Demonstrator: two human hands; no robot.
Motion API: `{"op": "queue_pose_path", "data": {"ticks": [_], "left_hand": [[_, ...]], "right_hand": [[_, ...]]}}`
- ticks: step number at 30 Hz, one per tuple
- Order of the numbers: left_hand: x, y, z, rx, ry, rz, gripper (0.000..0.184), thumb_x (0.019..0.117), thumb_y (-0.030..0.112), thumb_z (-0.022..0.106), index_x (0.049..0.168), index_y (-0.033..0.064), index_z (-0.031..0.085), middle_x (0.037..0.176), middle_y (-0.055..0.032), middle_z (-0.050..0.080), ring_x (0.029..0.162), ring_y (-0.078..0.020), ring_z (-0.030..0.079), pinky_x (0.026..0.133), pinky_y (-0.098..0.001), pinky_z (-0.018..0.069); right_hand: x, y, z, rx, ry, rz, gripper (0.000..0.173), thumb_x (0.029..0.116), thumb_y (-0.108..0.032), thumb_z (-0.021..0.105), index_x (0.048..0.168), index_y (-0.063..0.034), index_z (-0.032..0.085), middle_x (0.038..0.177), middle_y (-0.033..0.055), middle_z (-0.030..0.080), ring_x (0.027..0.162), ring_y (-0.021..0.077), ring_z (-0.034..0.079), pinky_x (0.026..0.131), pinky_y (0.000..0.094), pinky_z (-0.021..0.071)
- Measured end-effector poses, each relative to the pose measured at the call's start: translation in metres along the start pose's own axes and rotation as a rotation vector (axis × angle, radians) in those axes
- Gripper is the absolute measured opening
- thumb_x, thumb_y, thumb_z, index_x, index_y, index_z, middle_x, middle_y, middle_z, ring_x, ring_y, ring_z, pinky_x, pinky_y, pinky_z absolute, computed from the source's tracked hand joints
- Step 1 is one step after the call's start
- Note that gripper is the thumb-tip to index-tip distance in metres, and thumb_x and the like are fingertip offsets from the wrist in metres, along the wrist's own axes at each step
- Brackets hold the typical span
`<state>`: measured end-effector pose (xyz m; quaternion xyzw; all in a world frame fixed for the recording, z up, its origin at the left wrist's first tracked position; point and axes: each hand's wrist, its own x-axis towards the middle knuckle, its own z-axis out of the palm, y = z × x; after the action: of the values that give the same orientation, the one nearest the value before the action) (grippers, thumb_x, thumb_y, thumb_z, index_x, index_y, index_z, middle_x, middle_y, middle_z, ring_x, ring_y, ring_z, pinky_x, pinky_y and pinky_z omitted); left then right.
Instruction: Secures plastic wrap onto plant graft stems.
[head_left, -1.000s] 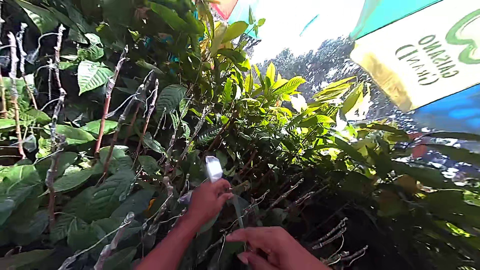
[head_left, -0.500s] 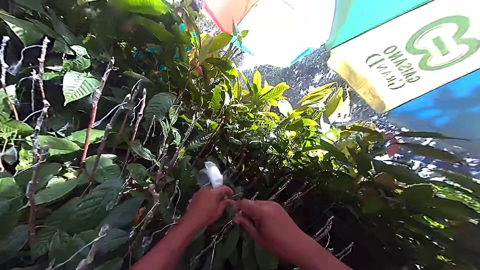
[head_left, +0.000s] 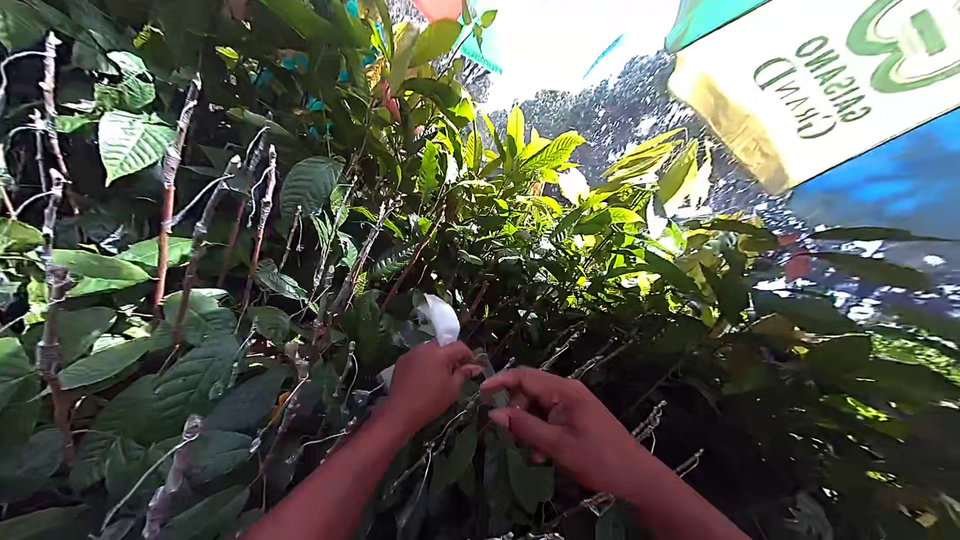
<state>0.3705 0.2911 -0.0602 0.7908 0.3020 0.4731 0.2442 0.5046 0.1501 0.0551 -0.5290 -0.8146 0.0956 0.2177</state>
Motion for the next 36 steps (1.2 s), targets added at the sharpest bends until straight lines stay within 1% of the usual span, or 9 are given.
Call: {"op": "queue_pose_path", "data": {"ticks": [2,5,8,11,16,19,24,31,36], "left_hand": [[-0.001,0.006,0.008,0.030,-0.125,0.037,0.030,0.1018,0.034,0.061,0.116,0.0107,0.074,0.107,-0.0177,0.073,0.103,-0.0381,0.070,0.090,-0.0632,0.0523],[-0.008,0.000,0.005,-0.008,-0.133,0.096,0.030,0.1027,0.032,0.061,0.117,0.0101,0.075,0.108,-0.0148,0.074,0.101,-0.0330,0.071,0.092,-0.0591,0.0535],[-0.003,-0.017,-0.006,-0.059,0.029,0.105,0.029,0.1022,0.032,0.061,0.115,0.0093,0.074,0.099,-0.0096,0.074,0.088,-0.0255,0.071,0.084,-0.0524,0.0563],[-0.002,-0.017,0.003,-0.076,0.016,0.082,0.026,0.1014,0.028,0.061,0.114,0.0104,0.075,0.099,-0.0080,0.074,0.091,-0.0237,0.071,0.086,-0.0507,0.0557],[-0.010,-0.010,0.014,-0.073,-0.166,0.230,0.025,0.1019,0.024,0.061,0.114,0.0078,0.075,0.108,-0.0139,0.074,0.100,-0.0297,0.071,0.092,-0.0551,0.0547],[-0.010,-0.014,0.003,-0.081,-0.161,0.212,0.027,0.1033,0.020,0.058,0.120,0.0051,0.072,0.109,-0.0132,0.074,0.097,-0.0263,0.071,0.092,-0.0503,0.0551],[-0.003,-0.017,0.002,-0.107,-0.050,0.174,0.026,0.1014,0.018,0.058,0.117,0.0044,0.073,0.103,-0.0110,0.074,0.093,-0.0213,0.070,0.089,-0.0451,0.0556],[-0.009,-0.008,0.007,-0.275,0.031,0.032,0.016,0.0990,0.015,0.068,0.105,0.0008,0.072,0.088,-0.0088,0.071,0.070,-0.0153,0.063,0.069,-0.0382,0.0550],[0.001,-0.016,0.008,-0.216,0.110,0.044,0.017,0.0995,0.018,0.068,0.105,0.0026,0.071,0.086,-0.0089,0.071,0.070,-0.0171,0.066,0.069,-0.0403,0.0571]], "right_hand": [[0.028,0.016,-0.025,-0.139,0.007,0.052,0.031,0.1030,-0.016,0.056,0.133,-0.0098,0.063,0.114,0.0015,0.074,0.086,0.0080,0.071,0.076,0.0285,0.0608],[0.049,0.068,-0.030,-0.389,-0.145,0.238,0.045,0.1031,-0.012,0.056,0.148,-0.0077,0.051,0.139,0.0112,0.065,0.123,0.0260,0.065,0.107,0.0500,0.0496],[0.032,0.066,0.020,-0.543,-0.062,0.107,0.026,0.1052,-0.015,0.053,0.120,0.0011,0.066,0.106,0.0193,0.072,0.097,0.0348,0.072,0.088,0.0530,0.0574],[0.020,0.015,0.051,-0.825,-0.099,0.074,0.021,0.0988,0.001,0.051,0.113,0.0042,0.067,0.110,0.0243,0.067,0.093,0.0407,0.071,0.074,0.0518,0.0591],[0.055,0.023,-0.002,-0.819,-0.207,0.066,0.019,0.1028,-0.015,0.058,0.111,-0.0113,0.075,0.143,0.0168,0.053,0.117,0.0410,0.059,0.087,0.0579,0.0544],[0.058,0.073,0.005,-0.524,-0.202,0.133,0.033,0.1092,-0.025,0.048,0.117,-0.0011,0.069,0.123,0.0206,0.063,0.113,0.0386,0.063,0.098,0.0581,0.0503],[0.023,0.031,0.049,-0.824,0.048,-0.068,0.016,0.0998,-0.003,0.053,0.106,-0.0003,0.068,0.096,0.0214,0.068,0.083,0.0410,0.071,0.063,0.0557,0.0575],[0.044,0.101,0.039,-0.418,0.140,-0.178,0.015,0.1011,-0.006,0.059,0.101,-0.0012,0.073,0.093,0.0192,0.070,0.084,0.0401,0.070,0.072,0.0646,0.0552],[0.006,0.040,0.084,-0.517,-0.150,-0.387,0.012,0.0970,-0.001,0.055,0.096,-0.0012,0.067,0.090,0.0180,0.070,0.075,0.0387,0.071,0.059,0.0563,0.0557]]}}
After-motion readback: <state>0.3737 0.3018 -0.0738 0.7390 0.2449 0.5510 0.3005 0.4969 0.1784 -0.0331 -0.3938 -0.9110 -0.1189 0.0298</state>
